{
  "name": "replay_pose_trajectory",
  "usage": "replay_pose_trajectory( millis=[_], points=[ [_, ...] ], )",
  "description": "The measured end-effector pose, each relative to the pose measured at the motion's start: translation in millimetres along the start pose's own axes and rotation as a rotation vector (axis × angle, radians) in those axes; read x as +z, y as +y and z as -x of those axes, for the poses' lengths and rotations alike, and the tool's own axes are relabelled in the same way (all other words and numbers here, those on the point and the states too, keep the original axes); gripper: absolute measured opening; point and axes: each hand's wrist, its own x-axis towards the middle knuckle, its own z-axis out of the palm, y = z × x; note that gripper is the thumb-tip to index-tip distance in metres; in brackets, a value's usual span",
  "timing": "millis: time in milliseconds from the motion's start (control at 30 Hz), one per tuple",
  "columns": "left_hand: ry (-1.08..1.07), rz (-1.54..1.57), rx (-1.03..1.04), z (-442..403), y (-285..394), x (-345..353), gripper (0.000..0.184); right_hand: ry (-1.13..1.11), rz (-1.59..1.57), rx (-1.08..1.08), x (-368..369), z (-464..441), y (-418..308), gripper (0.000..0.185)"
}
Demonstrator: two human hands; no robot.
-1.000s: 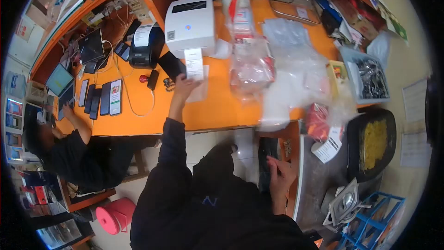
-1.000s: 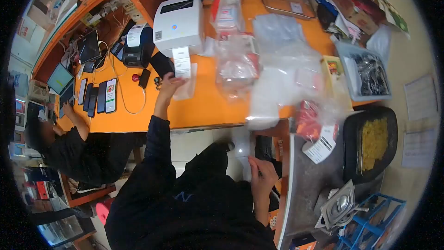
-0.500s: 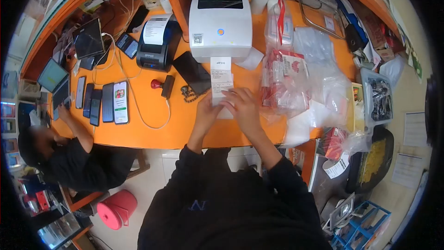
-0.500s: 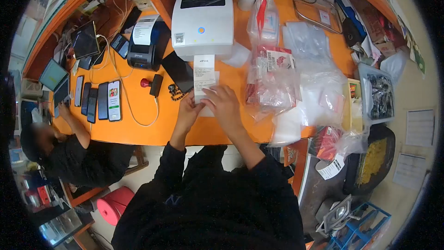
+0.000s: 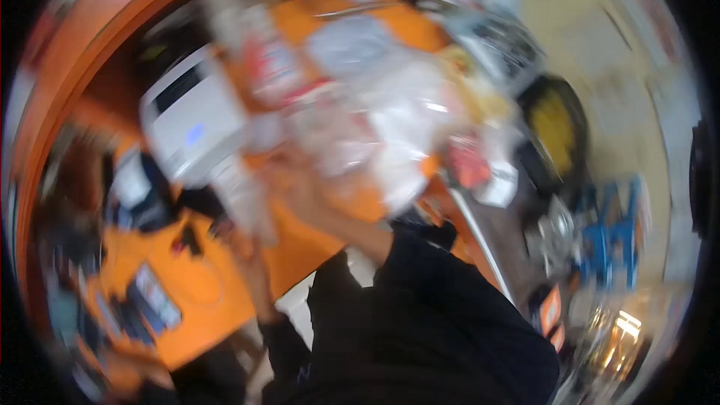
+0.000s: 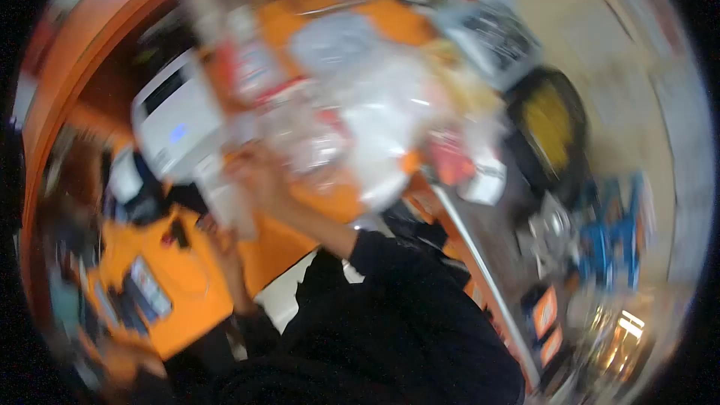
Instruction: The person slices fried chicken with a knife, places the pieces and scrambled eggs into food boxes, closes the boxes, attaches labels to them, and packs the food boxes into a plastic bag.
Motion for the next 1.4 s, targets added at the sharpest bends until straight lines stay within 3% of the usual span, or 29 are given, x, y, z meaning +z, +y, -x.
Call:
replay_pose_trajectory(
  millis=[33, 67, 100, 133, 167, 233, 333, 433, 467, 533, 567, 700, 767, 833, 933, 1067, 1167, 1200, 1300, 1333, 1400],
  points=[
    [0.173, 0.21, -0.057, 3.3, -0.7, 6.0, 0.038, 0.018, 0.015, -0.079, -19.3, 4.2, -3.8, 0.007],
    [0.474, 0.622, -0.146, 4.3, -2.9, 14.1, 0.042, -0.033, 0.011, -0.102, -42.8, 12.3, -16.2, 0.007],
    [0.215, 0.355, -0.123, 4.3, 38.6, 4.0, 0.051, -0.089, 0.002, -0.114, -68.0, 21.7, -31.2, 0.009],
    [0.004, 0.584, -0.455, 4.8, 98.5, 4.5, 0.05, -0.098, 0.023, -0.104, -96.5, 32.5, -46.7, 0.009],
    [-0.433, 1.3, -0.617, 12.9, 91.8, 14.6, 0.049, -0.12, 0.03, -0.097, -124.7, 44.9, -58.8, 0.01],
    [-0.865, 1.52, -0.713, 43.5, 139.8, 42.0, 0.049, -0.041, 0.062, -0.063, -179.4, 78.0, -85.3, 0.013],
    [-1.073, 1.182, -0.524, 74.4, 207.7, 79.7, 0.045, 0.12, 0.154, -0.02, -260.0, 136.2, -119.0, 0.017],
    [-1.109, 1.019, -0.216, 111.7, 260.2, 127.2, 0.046, 0.272, 0.251, 0.09, -345.4, 212.5, -157.4, 0.019],
    [-0.948, 0.974, -0.014, 132.7, 280.2, 142.3, 0.048, 0.331, 0.398, 0.103, -373.0, 243.8, -170.0, 0.018],
    [-0.882, 0.861, 0.333, 182.0, 320.2, 163.8, 0.049, 0.563, 0.439, 0.34, -430.8, 308.8, -209.0, 0.023],
    [-0.828, 0.799, 0.503, 208.9, 338.1, 174.3, 0.049, 0.73, 0.433, 0.306, -449.2, 331.2, -231.3, 0.028],
    [-1.05, 0.768, 0.985, 357.0, 414.9, 203.1, 0.03, 0.725, 0.605, 0.449, -502.0, 432.5, -269.9, 0.021],
    [-1.038, 0.637, 1.311, 404.7, 446.5, 219.6, 0.041, 0.761, 0.67, 0.538, -529.5, 484.3, -287.5, 0.019],
    [-1.307, 0.969, 0.62, 459.9, 479.9, 237.7, 0.043, 0.878, 0.813, 0.541, -565.8, 524.1, -304.6, 0.02],
    [-1.264, 0.535, 1.066, 505.2, 471.7, 305.0, 0.041, 0.789, 1.002, 0.557, -628.8, 570.9, -288.5, 0.02],
    [-1.094, 0.302, 1.191, 552.4, 455.4, 351.9, 0.035, 0.661, 0.991, 0.526, -669.1, 606.8, -207.1, 0.023],
    [-1.084, 0.202, 1.22, 558.1, 452.6, 356.4, 0.03, 0.659, 0.772, 0.945, -672.8, 601.9, -186.1, 0.024],
    [-1.085, 0.253, 1.206, 558.1, 453.7, 358.1, 0.027, 0.674, 0.789, 0.788, -674.2, 605.5, -180.3, 0.031],
    [-1.047, 0.319, 1.201, 558.7, 452.9, 358.7, 0.023, 0.919, 0.617, 0.736, -671.4, 608.2, -171.1, 0.043],
    [-1.05, 0.318, 1.198, 558.2, 453.6, 357.8, 0.023, 0.967, 0.451, 0.963, -674.0, 607.8, -174.1, 0.056],
    [-1.027, 0.303, 1.221, 558.3, 454.4, 357.4, 0.024, 0.875, 0.948, 0.862, -670.8, 598.2, -180.1, 0.047]
  ],
)
